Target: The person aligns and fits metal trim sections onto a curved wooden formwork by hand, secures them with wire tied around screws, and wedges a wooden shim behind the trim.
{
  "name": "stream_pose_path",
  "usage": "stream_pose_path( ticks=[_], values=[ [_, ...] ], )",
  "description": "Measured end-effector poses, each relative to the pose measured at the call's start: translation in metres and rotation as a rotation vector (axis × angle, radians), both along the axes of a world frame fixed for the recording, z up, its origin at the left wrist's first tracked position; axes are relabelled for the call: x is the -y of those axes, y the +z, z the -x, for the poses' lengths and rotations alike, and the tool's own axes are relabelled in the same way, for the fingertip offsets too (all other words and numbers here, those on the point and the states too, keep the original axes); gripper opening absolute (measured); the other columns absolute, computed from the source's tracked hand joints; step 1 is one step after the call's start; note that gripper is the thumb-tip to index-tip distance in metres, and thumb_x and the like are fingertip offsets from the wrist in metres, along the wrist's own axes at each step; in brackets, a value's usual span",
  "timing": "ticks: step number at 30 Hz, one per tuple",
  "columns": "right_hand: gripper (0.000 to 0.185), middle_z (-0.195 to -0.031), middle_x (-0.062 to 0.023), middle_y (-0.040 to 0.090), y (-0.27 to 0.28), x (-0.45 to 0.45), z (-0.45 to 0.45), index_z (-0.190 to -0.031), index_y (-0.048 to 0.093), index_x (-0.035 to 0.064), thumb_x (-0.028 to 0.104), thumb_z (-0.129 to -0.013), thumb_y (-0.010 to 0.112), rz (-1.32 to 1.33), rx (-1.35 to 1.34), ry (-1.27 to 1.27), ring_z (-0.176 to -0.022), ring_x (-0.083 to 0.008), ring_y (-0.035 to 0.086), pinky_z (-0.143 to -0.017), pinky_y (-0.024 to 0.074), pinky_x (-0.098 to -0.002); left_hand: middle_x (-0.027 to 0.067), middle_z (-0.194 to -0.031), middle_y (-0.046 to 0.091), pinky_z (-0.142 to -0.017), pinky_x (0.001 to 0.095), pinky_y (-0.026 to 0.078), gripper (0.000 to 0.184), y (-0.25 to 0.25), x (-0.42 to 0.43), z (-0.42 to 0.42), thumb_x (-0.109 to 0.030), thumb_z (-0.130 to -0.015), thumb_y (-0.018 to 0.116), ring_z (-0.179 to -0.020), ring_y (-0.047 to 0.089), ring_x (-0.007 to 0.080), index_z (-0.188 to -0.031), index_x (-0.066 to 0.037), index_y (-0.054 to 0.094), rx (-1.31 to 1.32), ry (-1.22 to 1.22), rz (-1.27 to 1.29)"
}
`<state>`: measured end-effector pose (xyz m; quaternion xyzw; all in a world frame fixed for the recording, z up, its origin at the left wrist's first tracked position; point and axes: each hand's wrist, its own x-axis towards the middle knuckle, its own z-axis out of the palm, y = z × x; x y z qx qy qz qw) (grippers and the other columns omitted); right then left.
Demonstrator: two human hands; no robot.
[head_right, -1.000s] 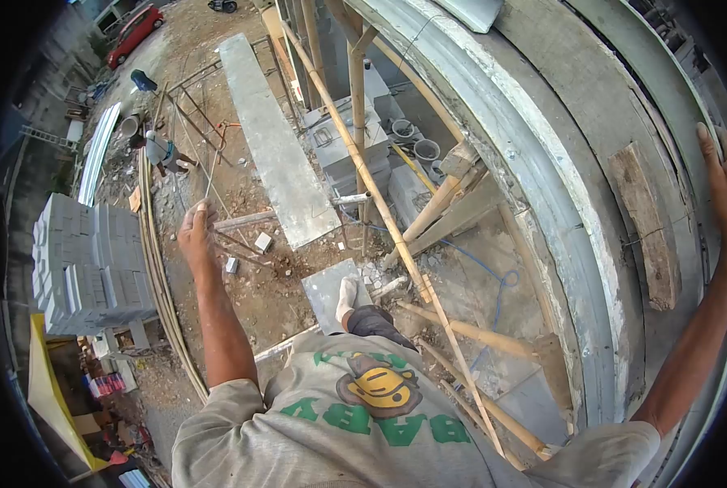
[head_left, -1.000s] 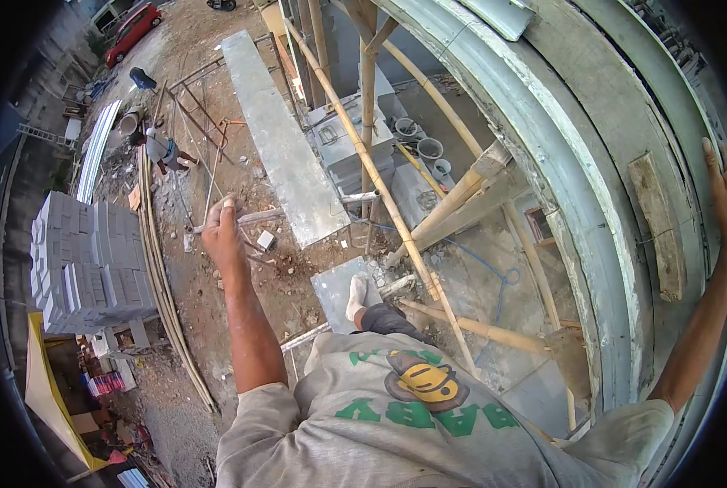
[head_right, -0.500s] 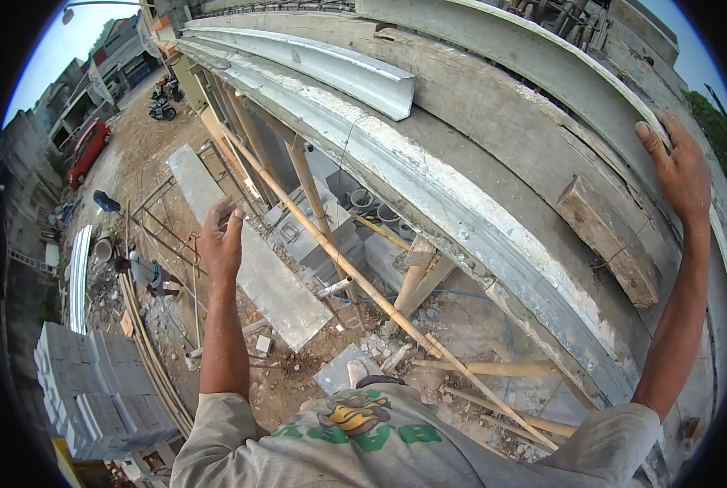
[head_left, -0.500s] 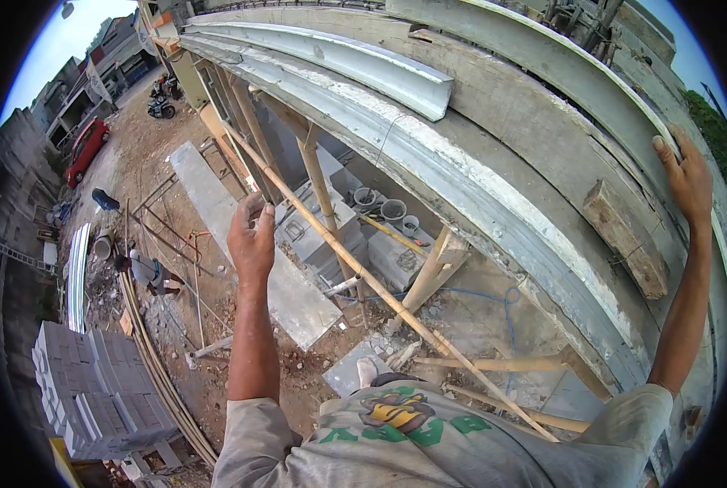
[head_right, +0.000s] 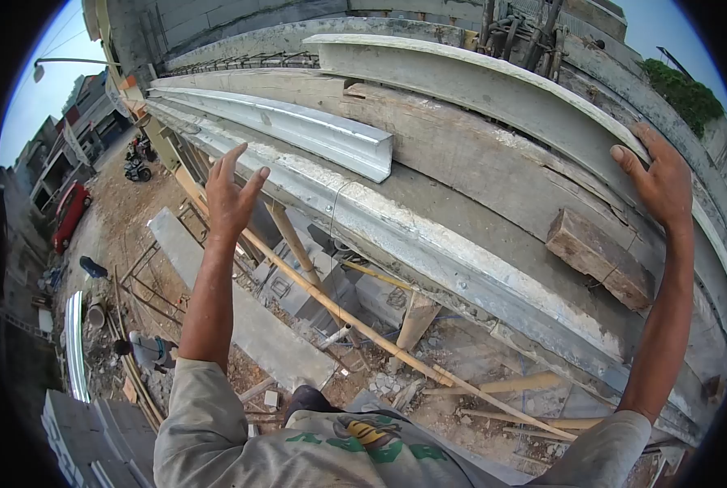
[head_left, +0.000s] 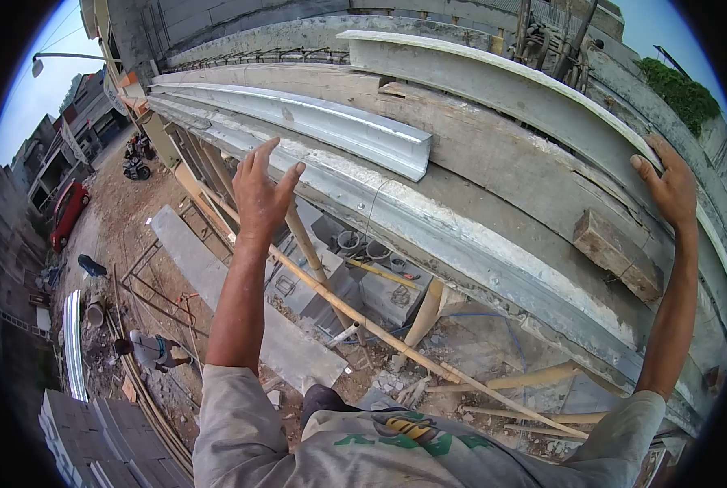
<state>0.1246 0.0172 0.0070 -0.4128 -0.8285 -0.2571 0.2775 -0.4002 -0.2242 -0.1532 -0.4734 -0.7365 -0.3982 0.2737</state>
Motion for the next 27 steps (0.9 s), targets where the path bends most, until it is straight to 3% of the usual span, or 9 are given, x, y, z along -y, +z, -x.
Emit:
stream_pose_path(
  ticks=[5, 9, 15, 19, 21, 23, 27],
  values=[
    [0.063, -0.124, -0.0176, 0.062, -0.007, 0.0, 0.006, -0.122, 0.062, 0.0045, 0.057, -0.087, 0.059, -0.022, -0.074, -0.116, -0.114, -0.0341, 0.058, -0.098, 0.0438, -0.0397, 0.0104, -0.13, 0.056, -0.106, 0.0444, 0.033, 0.067, 0.035, -0.073, 0.036, -0.046, -0.077, 0.074, -0.124, 0.048, 0.0305, -0.133, -0.015, 0.052, -0.382, -0.112, 0.111],
    [0.057, -0.123, -0.0181, 0.062, -0.009, 0.02, 0.03, -0.121, 0.063, 0.0051, 0.051, -0.087, 0.062, 0.043, -0.163, -0.247, -0.114, -0.0347, 0.058, -0.098, 0.0433, -0.0408, 0.0106, -0.128, 0.058, -0.106, 0.0431, 0.032, 0.058, 0.029, -0.118, 0.075, -0.046, -0.079, 0.072, -0.122, 0.05, 0.0292, -0.126, -0.015, 0.058, -0.345, -0.222, 0.251],
    [0.052, -0.125, -0.0179, 0.059, -0.005, 0.026, 0.046, -0.125, 0.058, 0.0046, 0.038, -0.086, 0.065, 0.096, -0.091, -0.47, -0.117, -0.0337, 0.055, -0.1, 0.0417, -0.0407, 0.0066, -0.105, 0.066, -0.094, 0.04, 0.04, 0.031, 0.026, -0.138, 0.111, -0.019, -0.078, 0.069, -0.102, 0.059, 0.0288, -0.109, -0.013, 0.066, -0.345, -0.501, 0.089],
    [0.045, -0.121, -0.0162, 0.06, -0.027, 0.075, 0.137, -0.124, 0.059, 0.0046, 0.03, -0.087, 0.067, -0.283, -0.22, -0.347, -0.115, -0.0331, 0.056, -0.099, 0.0421, -0.0407, 0.007, -0.1, 0.066, -0.088, 0.0401, 0.042, 0.029, 0.029, -0.146, 0.12, -0.016, -0.076, 0.07, -0.097, 0.06, 0.0286, -0.105, -0.014, 0.067, -0.363, -0.562, 0.077],
    [0.04, -0.121, -0.0152, 0.061, -0.039, 0.107, 0.198, -0.122, 0.06, 0.004, 0.026, -0.088, 0.067, -0.259, -0.331, -0.086, -0.113, -0.0316, 0.058, -0.097, 0.0438, -0.0387, 0.0075, -0.099, 0.066, -0.087, 0.0401, 0.042, 0.03, 0.028, -0.149, 0.121, -0.016, -0.075, 0.07, -0.096, 0.06, 0.0282, -0.105, -0.014, 0.067, -0.372, -0.554, 0.089],
    [0.039, -0.12, -0.0155, 0.061, -0.059, 0.133, 0.253, -0.12, 0.061, 0.0027, 0.024, -0.088, 0.067, -0.134, -0.402, -0.019, -0.111, -0.0303, 0.059, -0.094, 0.0455, -0.0368, 0.0078, -0.098, 0.068, -0.086, 0.0381, 0.042, 0.033, 0.026, -0.151, 0.122, -0.02, -0.072, 0.075, -0.094, 0.062, 0.0261, -0.104, -0.014, 0.069, -0.389, -0.55, 0.055],
    [0.044, -0.113, -0.0166, 0.062, -0.118, 0.141, 0.323, -0.121, 0.06, 0.0017, 0.03, -0.087, 0.068, 0.067, -0.681, -0.085, -0.103, -0.03, 0.061, -0.087, 0.0477, -0.0373, 0.0078, -0.096, 0.068, -0.087, 0.0389, 0.042, 0.036, 0.025, -0.15, 0.125, -0.024, -0.072, 0.077, -0.093, 0.063, 0.0253, -0.106, -0.014, 0.069, -0.362, -0.611, 0.049]
  ],
)
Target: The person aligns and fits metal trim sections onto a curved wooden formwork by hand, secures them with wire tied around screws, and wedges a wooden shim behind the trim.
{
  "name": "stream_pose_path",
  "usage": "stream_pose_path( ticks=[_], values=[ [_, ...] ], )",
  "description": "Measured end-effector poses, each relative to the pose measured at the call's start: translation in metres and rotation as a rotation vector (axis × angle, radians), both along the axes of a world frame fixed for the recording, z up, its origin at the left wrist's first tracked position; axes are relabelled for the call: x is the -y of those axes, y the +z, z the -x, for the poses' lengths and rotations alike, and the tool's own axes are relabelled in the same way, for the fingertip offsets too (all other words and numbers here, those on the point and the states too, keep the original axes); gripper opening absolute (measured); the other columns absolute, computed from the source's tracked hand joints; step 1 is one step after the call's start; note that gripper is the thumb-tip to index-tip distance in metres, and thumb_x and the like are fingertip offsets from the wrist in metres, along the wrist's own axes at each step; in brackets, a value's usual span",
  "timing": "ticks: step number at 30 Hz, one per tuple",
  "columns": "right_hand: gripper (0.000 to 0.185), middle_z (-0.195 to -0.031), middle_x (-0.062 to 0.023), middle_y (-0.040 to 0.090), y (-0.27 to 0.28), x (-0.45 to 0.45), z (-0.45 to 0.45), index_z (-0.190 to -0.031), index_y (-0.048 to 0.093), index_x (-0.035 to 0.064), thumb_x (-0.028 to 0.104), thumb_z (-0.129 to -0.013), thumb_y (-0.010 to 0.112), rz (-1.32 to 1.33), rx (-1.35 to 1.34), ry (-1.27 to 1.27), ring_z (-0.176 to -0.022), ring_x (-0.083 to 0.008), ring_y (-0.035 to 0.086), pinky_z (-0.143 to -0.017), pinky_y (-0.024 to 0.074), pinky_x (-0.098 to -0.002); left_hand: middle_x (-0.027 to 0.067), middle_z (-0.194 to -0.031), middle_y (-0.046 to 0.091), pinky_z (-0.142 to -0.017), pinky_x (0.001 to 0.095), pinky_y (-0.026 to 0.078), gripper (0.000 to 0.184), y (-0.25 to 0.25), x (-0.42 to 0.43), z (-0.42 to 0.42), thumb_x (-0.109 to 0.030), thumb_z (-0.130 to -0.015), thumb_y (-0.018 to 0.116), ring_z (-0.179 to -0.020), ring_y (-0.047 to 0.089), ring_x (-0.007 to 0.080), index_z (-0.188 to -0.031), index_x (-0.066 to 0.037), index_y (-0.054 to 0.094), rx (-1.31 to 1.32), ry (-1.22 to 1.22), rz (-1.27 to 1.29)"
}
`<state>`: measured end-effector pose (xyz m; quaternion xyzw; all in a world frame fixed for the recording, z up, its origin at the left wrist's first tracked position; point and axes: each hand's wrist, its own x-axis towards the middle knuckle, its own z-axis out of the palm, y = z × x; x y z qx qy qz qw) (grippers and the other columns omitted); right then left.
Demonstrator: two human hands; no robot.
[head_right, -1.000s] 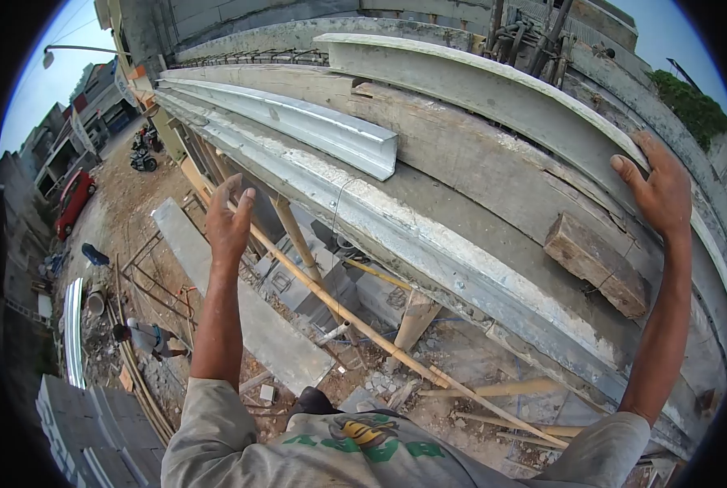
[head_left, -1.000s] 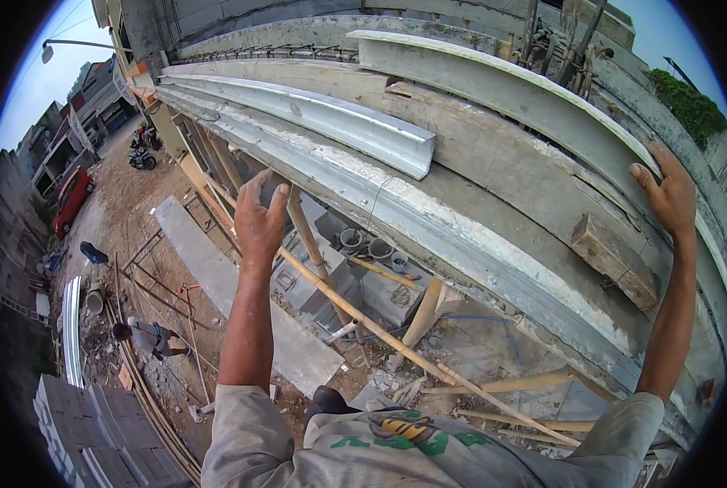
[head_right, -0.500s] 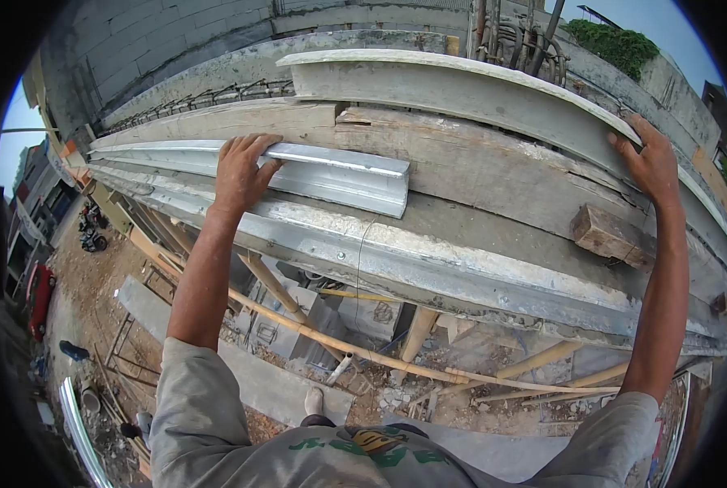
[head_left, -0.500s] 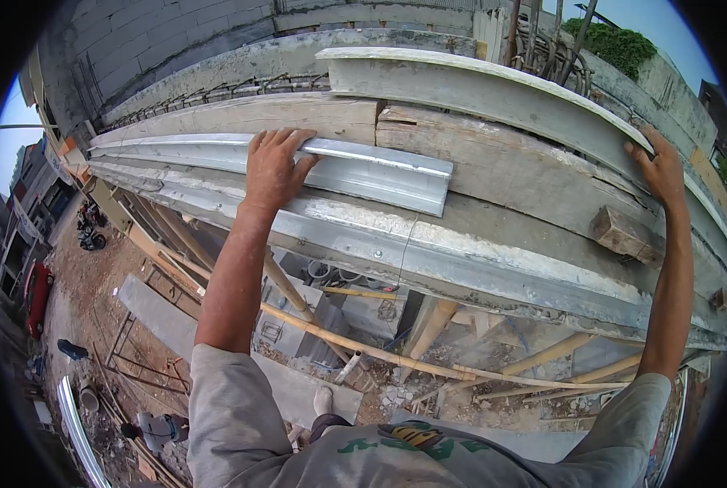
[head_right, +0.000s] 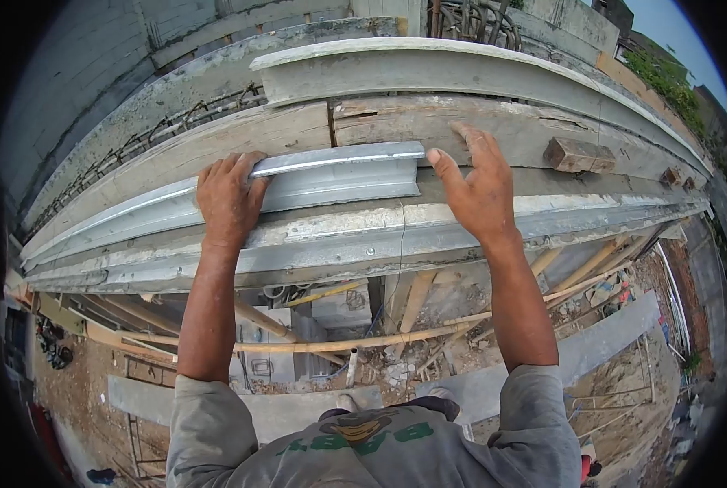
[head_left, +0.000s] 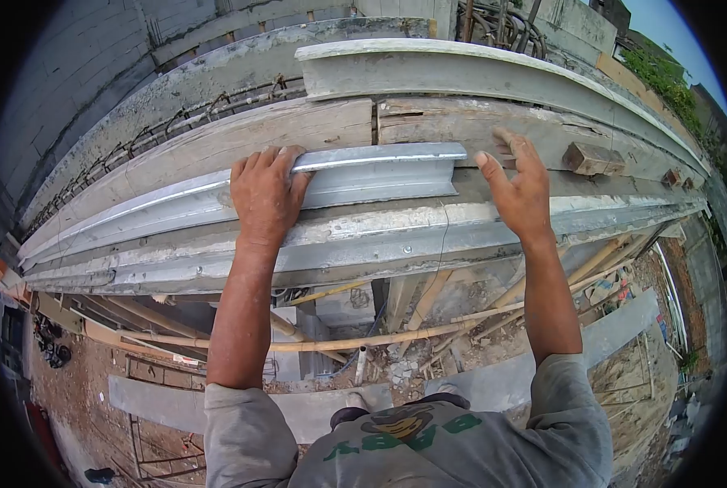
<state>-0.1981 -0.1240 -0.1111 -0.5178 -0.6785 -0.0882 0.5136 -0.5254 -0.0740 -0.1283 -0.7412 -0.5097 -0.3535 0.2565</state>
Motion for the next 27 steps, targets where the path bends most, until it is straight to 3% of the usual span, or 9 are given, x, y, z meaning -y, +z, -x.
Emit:
stream_pose_path(
  ticks=[3, 7, 10, 13, 14, 16, 18, 23, 27],
  values=[
    [0.046, -0.108, -0.0165, 0.063, -0.038, -0.009, 0.025, -0.12, 0.059, 0.0015, 0.033, -0.087, 0.067, 0.15, -0.189, -0.056, -0.098, -0.0297, 0.062, -0.083, 0.0485, -0.0373, 0.0075, -0.094, 0.068, -0.085, 0.0387, 0.042, 0.035, 0.004, -0.004, 0.006, -0.027, -0.074, 0.077, -0.091, 0.063, 0.0243, -0.106, -0.014, 0.07, 0.012, -0.05, 0.046],
    [0.045, -0.102, -0.0188, 0.064, -0.048, -0.009, 0.032, -0.113, 0.061, -0.0005, 0.038, -0.089, 0.064, 0.105, -0.004, -0.179, -0.093, -0.0324, 0.063, -0.079, 0.049, -0.0381, 0.006, -0.091, 0.069, -0.083, 0.0389, 0.042, 0.034, 0.011, -0.007, 0.014, -0.03, -0.076, 0.076, -0.089, 0.063, 0.0227, -0.106, -0.014, 0.071, -0.021, -0.127, 0.088],
    [0.041, -0.101, -0.0202, 0.066, -0.041, -0.004, 0.031, -0.111, 0.062, -0.0016, 0.035, -0.092, 0.062, 0.308, -0.141, -0.138, -0.097, -0.026, 0.063, -0.086, 0.047, -0.0343, 0.0054, -0.086, 0.069, -0.08, 0.0379, 0.041, 0.028, 0.02, -0.006, 0.018, -0.03, -0.077, 0.075, -0.085, 0.064, 0.0219, -0.101, -0.016, 0.073, -0.041, -0.169, 0.076],
    [0.046, -0.095, -0.0227, 0.065, -0.043, -0.008, 0.037, -0.109, 0.061, -0.0045, 0.038, -0.092, 0.062, 0.17, -0.055, -0.16, -0.091, -0.0344, 0.063, -0.083, 0.0479, -0.0377, 0.0047, -0.08, 0.069, -0.074, 0.0365, 0.039, 0.024, 0.027, -0.002, 0.019, -0.029, -0.076, 0.076, -0.079, 0.065, 0.021, -0.096, -0.016, 0.074, -0.001, -0.249, -0.045],
    [0.047, -0.095, -0.0227, 0.065, -0.031, 0.001, 0.044, -0.113, 0.059, -0.0062, 0.036, -0.093, 0.06, 0.296, -0.148, -0.104, -0.091, -0.0335, 0.063, -0.085, 0.0473, -0.0372, 0.0043, -0.079, 0.069, -0.074, 0.037, 0.039, 0.022, 0.03, 0.0, 0.02, -0.03, -0.077, 0.075, -0.078, 0.064, 0.0218, -0.094, -0.016, 0.074, -0.01, -0.234, 0.039],
    [0.047, -0.119, -0.0217, 0.059, -0.034, -0.006, 0.046, -0.124, 0.055, -0.0052, 0.029, -0.092, 0.062, 0.209, -0.204, -0.171, -0.11, -0.0338, 0.056, -0.097, 0.0409, -0.0387, 0.0056, -0.078, 0.068, -0.075, 0.0376, 0.039, 0.021, 0.03, -0.001, 0.023, -0.032, -0.076, 0.074, -0.08, 0.064, 0.0225, -0.089, -0.015, 0.073, 0.04, -0.259, 0.011],
    [0.051, -0.137, -0.0211, 0.047, -0.022, 0.0, 0.06, -0.133, 0.049, -0.0036, 0.024, -0.092, 0.062, -0.075, 0.059, -0.332, -0.128, -0.034, 0.043, -0.107, 0.0324, -0.0397, 0.0074, -0.078, 0.068, -0.079, 0.0383, 0.039, 0.022, 0.028, -0.001, 0.025, -0.032, -0.074, 0.075, -0.082, 0.064, 0.0236, -0.082, -0.012, 0.071, 0.036, -0.265, -0.02],
    [0.047, -0.127, -0.0208, 0.055, 0.022, 0.005, 0.12, -0.128, 0.054, -0.0004, 0.018, -0.087, 0.067, -0.162, 0.716, -0.104, -0.121, -0.0352, 0.049, -0.105, 0.0357, -0.0439, 0.0071, -0.077, 0.067, -0.085, 0.0406, 0.036, 0.024, 0.024, -0.001, 0.022, -0.031, -0.068, 0.078, -0.082, 0.064, 0.0232, -0.08, -0.012, 0.072, 0.077, -0.275, 0.008],
    [0.037, -0.111, -0.0229, 0.062, -0.003, -0.044, 0.095, -0.113, 0.062, -0.0016, 0.008, -0.077, 0.068, 0.085, 0.622, -0.045, -0.104, -0.0396, 0.058, -0.094, 0.0439, -0.0463, 0.0074, -0.083, 0.067, -0.096, 0.0453, 0.033, 0.027, 0.019, 0.004, 0.03, -0.031, -0.067, 0.079, -0.092, 0.062, 0.0231, -0.086, -0.012, 0.073, 0.07, -0.277, 0.101]
  ],
)
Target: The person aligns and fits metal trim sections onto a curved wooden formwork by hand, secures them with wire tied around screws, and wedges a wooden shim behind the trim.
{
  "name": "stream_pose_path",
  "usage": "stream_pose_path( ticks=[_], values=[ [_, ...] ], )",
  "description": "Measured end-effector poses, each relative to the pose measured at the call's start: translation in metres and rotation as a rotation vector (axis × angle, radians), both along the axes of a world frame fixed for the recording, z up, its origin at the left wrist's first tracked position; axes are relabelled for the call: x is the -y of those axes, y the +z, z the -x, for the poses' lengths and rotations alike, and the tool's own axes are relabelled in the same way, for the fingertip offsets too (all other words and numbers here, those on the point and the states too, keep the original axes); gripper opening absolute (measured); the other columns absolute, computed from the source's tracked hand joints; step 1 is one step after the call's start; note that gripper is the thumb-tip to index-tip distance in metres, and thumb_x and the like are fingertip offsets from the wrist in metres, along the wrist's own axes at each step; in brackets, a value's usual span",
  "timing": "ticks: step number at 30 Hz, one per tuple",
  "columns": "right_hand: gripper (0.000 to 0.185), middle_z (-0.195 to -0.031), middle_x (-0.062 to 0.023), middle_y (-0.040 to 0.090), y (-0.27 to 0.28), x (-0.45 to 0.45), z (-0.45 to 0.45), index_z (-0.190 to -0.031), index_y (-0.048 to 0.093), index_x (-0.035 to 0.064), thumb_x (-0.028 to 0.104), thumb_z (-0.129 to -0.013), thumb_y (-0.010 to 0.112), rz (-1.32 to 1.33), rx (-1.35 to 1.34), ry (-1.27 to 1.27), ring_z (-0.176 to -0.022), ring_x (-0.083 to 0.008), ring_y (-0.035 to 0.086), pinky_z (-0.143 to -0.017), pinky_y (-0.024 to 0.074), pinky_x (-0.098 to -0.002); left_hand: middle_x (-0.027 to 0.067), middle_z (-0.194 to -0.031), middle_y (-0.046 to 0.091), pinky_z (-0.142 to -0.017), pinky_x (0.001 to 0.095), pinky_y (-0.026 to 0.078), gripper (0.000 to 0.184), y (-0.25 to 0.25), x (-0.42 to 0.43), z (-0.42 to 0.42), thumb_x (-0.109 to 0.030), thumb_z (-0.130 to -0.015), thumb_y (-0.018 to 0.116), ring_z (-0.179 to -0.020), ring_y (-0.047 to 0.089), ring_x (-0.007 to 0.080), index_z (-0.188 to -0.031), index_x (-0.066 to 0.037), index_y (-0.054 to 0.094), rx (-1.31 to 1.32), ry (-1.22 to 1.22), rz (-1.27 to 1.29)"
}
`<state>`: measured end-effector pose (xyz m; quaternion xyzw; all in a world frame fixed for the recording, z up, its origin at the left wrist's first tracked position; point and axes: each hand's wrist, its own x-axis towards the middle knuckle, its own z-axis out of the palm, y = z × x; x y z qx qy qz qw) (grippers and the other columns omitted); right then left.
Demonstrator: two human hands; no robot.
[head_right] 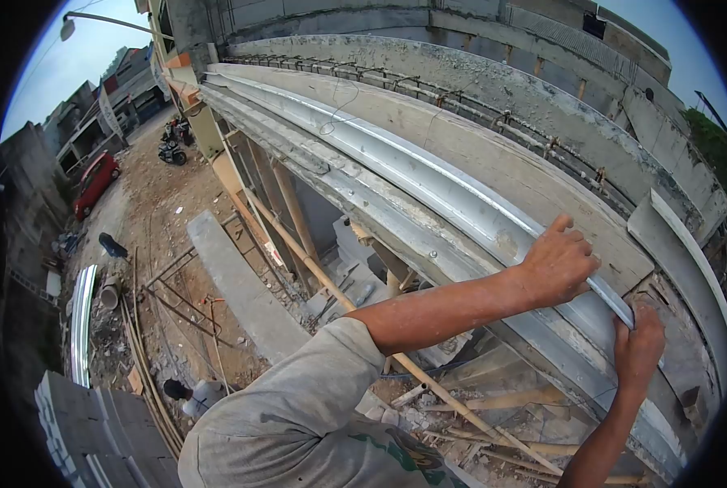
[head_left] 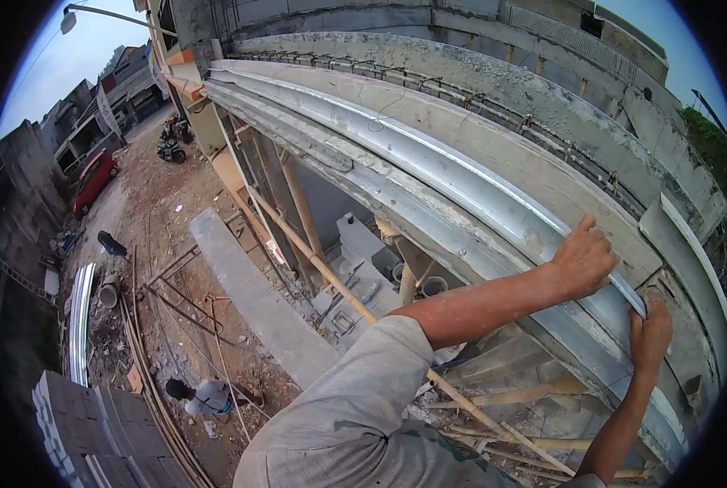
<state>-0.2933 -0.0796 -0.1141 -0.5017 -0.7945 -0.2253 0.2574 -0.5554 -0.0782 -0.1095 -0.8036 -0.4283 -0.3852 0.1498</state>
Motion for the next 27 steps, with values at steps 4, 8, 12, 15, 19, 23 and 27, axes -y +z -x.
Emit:
stream_pose_path(
  ticks=[4, 8, 12, 15, 19, 23, 27],
  values=[
    [0.034, -0.105, -0.0238, 0.065, -0.016, -0.02, -0.017, -0.104, 0.064, -0.0036, 0.001, -0.07, 0.064, -0.125, 0.004, 0.003, -0.096, -0.0424, 0.061, -0.087, 0.0482, -0.0465, 0.0082, -0.103, 0.064, -0.108, 0.0524, 0.024, 0.039, 0.006, 0.026, 0.039, -0.035, -0.07, 0.079, -0.111, 0.055, 0.0248, -0.101, -0.013, 0.07, 0.081, 0.004, -0.106],
    [0.034, -0.104, -0.0244, 0.065, -0.018, -0.022, -0.021, -0.103, 0.064, -0.0041, 0.002, -0.069, 0.064, -0.234, 0.024, 0.049, -0.096, -0.0423, 0.062, -0.087, 0.0487, -0.0466, 0.0059, -0.116, 0.058, -0.109, 0.0536, 0.022, 0.046, 0.004, 0.064, 0.122, -0.041, -0.076, 0.077, -0.119, 0.049, 0.0265, -0.113, -0.016, 0.065, 0.207, 0.221, -0.249],
    [0.036, -0.104, -0.0238, 0.065, -0.016, -0.011, -0.016, -0.103, 0.065, -0.0028, 0.005, -0.068, 0.067, -0.235, -0.007, 0.028, -0.095, -0.0416, 0.062, -0.087, 0.0488, -0.0456, 0.0057, -0.113, 0.06, -0.101, 0.0439, 0.03, 0.044, -0.008, 0.089, 0.219, -0.036, -0.078, 0.076, -0.112, 0.052, 0.0257, -0.113, -0.013, 0.064, 0.276, 0.524, -0.324],
    [0.023, -0.083, -0.0128, 0.064, 0.016, 0.022, 0.018, -0.087, 0.065, 0.0049, 0.011, -0.066, 0.07, -0.3, -0.016, 0.028, -0.075, -0.034, 0.061, -0.068, 0.0476, -0.0426, 0.0075, -0.122, 0.059, -0.104, 0.0429, 0.03, 0.061, -0.015, 0.087, 0.274, -0.045, -0.075, 0.076, -0.119, 0.049, 0.0272, -0.123, -0.012, 0.059, 0.12, 0.655, -0.277],
    [0.018, -0.075, -0.0081, 0.06, 0.032, 0.042, 0.029, -0.078, 0.063, 0.0089, 0.013, -0.062, 0.07, -0.334, -0.021, -0.034, -0.07, -0.0298, 0.06, -0.063, 0.0467, -0.0402, 0.0051, -0.129, 0.055, -0.113, 0.0474, 0.023, 0.076, 0.005, 0.067, 0.305, -0.057, -0.064, 0.076, -0.127, 0.046, 0.0246, -0.126, -0.016, 0.058, -0.118, 0.611, -0.194],
    [0.018, -0.071, -0.0069, 0.058, 0.028, 0.052, 0.035, -0.078, 0.063, 0.0093, 0.012, -0.061, 0.068, -0.395, -0.05, -0.015, -0.068, -0.0283, 0.059, -0.061, 0.0456, -0.0394, 0.0057, -0.095, 0.067, -0.103, 0.043, 0.037, 0.043, 0.013, 0.035, 0.329, -0.036, -0.066, 0.08, -0.095, 0.062, 0.028, -0.101, -0.014, 0.068, -0.183, 0.382, -0.021],
    [0.018, -0.07, -0.0064, 0.056, 0.02, 0.063, 0.04, -0.078, 0.062, 0.0099, 0.012, -0.06, 0.068, -0.42, -0.036, -0.086, -0.067, -0.0278, 0.058, -0.06, 0.0448, -0.0392, 0.0045, -0.078, 0.067, -0.08, 0.0384, 0.048, 0.022, 0.011, 0.021, 0.344, -0.02, -0.063, 0.078, -0.076, 0.063, 0.0284, -0.082, -0.012, 0.07, -0.167, 0.376, 0.021]
  ],
)
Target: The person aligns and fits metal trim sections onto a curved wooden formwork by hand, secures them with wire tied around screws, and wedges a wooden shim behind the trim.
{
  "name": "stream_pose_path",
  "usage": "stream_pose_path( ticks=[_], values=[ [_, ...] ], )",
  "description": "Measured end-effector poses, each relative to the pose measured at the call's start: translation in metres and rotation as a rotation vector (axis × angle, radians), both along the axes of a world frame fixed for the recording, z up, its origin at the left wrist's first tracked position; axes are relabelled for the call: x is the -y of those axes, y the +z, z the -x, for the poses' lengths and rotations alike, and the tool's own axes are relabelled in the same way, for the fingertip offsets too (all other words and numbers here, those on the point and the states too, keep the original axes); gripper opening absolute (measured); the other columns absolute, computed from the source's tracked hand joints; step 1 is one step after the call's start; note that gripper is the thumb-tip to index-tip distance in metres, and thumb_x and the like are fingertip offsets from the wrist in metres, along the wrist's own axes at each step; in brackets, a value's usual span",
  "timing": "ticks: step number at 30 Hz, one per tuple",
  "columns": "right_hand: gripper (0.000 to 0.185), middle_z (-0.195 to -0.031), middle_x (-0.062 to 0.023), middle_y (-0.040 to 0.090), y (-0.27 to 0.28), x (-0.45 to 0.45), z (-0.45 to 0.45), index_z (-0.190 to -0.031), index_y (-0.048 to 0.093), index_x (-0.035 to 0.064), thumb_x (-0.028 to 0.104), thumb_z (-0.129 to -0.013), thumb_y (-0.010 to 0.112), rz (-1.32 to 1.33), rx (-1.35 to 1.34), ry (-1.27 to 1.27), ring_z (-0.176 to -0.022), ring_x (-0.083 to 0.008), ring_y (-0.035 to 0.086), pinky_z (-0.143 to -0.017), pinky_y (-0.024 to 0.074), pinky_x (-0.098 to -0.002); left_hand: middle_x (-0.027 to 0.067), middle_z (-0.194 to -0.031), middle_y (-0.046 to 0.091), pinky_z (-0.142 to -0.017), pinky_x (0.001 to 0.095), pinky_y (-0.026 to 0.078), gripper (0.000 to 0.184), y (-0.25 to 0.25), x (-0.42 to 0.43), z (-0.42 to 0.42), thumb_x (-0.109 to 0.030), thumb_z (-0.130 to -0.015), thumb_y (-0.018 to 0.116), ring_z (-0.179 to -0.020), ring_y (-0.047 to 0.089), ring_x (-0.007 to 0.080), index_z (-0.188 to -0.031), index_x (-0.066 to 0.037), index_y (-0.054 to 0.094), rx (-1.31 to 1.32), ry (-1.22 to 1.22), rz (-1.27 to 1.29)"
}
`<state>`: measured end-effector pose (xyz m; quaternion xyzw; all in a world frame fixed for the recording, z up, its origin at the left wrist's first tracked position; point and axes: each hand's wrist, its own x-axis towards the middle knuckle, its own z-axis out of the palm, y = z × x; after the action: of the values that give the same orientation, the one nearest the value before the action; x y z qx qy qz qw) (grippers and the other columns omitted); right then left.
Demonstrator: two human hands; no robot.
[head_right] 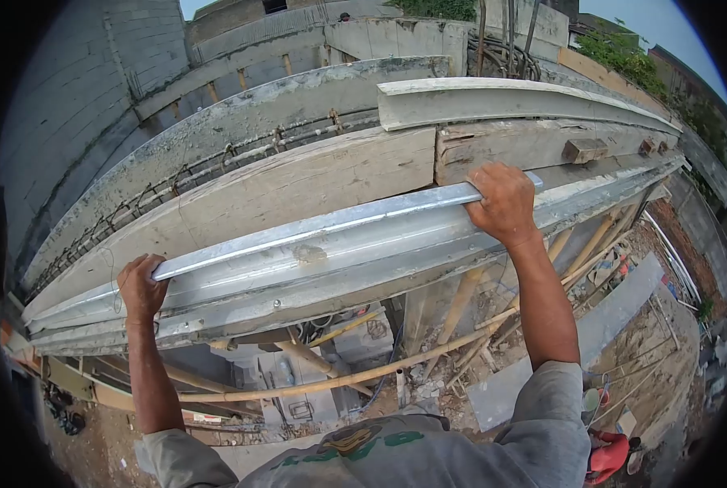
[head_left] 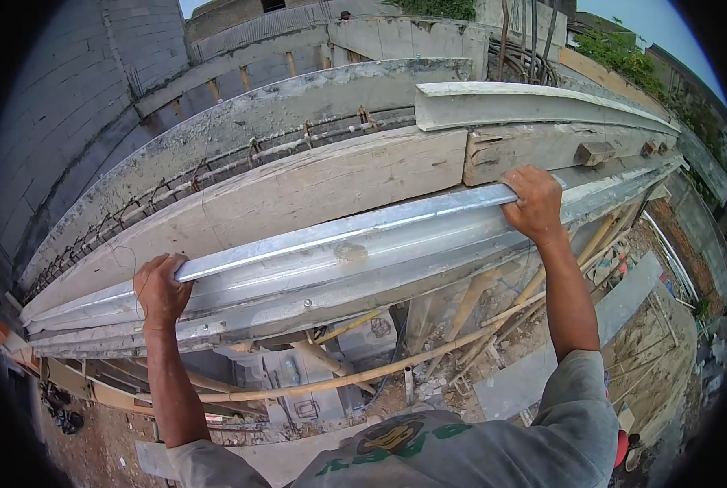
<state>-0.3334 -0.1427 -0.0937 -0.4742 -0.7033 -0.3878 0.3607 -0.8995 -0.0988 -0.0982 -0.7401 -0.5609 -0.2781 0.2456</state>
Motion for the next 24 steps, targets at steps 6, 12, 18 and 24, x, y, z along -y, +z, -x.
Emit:
stream_pose_path(
  ticks=[6, 12, 18, 24],
  values=[
    [0.021, -0.072, -0.0061, 0.058, 0.042, 0.02, 0.001, -0.079, 0.062, 0.0114, 0.012, -0.06, 0.068, -0.042, 0.057, -0.085, -0.069, -0.0275, 0.059, -0.061, 0.0461, -0.0389, 0.0078, -0.076, 0.067, -0.067, 0.0377, 0.049, 0.021, 0.032, 0.014, 0.013, -0.02, -0.064, 0.078, -0.072, 0.064, 0.0302, -0.08, -0.009, 0.07, -0.006, -0.12, -0.159],
    [0.017, -0.076, -0.0097, 0.058, 0.067, 0.048, -0.007, -0.082, 0.061, 0.0097, 0.011, -0.065, 0.063, -0.009, 0.096, -0.129, -0.072, -0.0318, 0.06, -0.063, 0.0468, -0.0406, 0.0023, -0.063, 0.064, -0.057, 0.0347, 0.048, 0.023, 0.049, 0.029, 0.006, -0.023, -0.057, 0.083, -0.058, 0.063, 0.0244, -0.076, -0.015, 0.072, -0.018, -0.204, -0.335],
    [0.033, -0.11, -0.0196, 0.063, 0.018, 0.03, -0.171, -0.109, 0.061, -0.0029, -0.001, -0.079, 0.049, 0.055, 0.109, -0.086, -0.107, -0.0376, 0.058, -0.097, 0.0406, -0.0414, 0.0007, -0.061, 0.061, -0.058, 0.036, 0.049, 0.022, 0.054, 0.045, -0.024, -0.031, -0.057, 0.08, -0.06, 0.063, 0.0231, -0.068, -0.017, 0.067, -0.05, -0.206, -0.328],
    [0.038, -0.113, -0.0203, 0.063, -0.031, 0.048, -0.284, -0.115, 0.061, -0.0043, 0.003, -0.08, 0.047, 0.021, 0.159, -0.404, -0.11, -0.0374, 0.057, -0.099, 0.0392, -0.0415, -0.0013, -0.056, 0.059, -0.056, 0.0332, 0.049, 0.024, 0.07, 0.07, -0.059, -0.033, -0.054, 0.081, -0.058, 0.063, 0.017, -0.064, -0.017, 0.065, -0.078, -0.292, -0.391]
  ],
)
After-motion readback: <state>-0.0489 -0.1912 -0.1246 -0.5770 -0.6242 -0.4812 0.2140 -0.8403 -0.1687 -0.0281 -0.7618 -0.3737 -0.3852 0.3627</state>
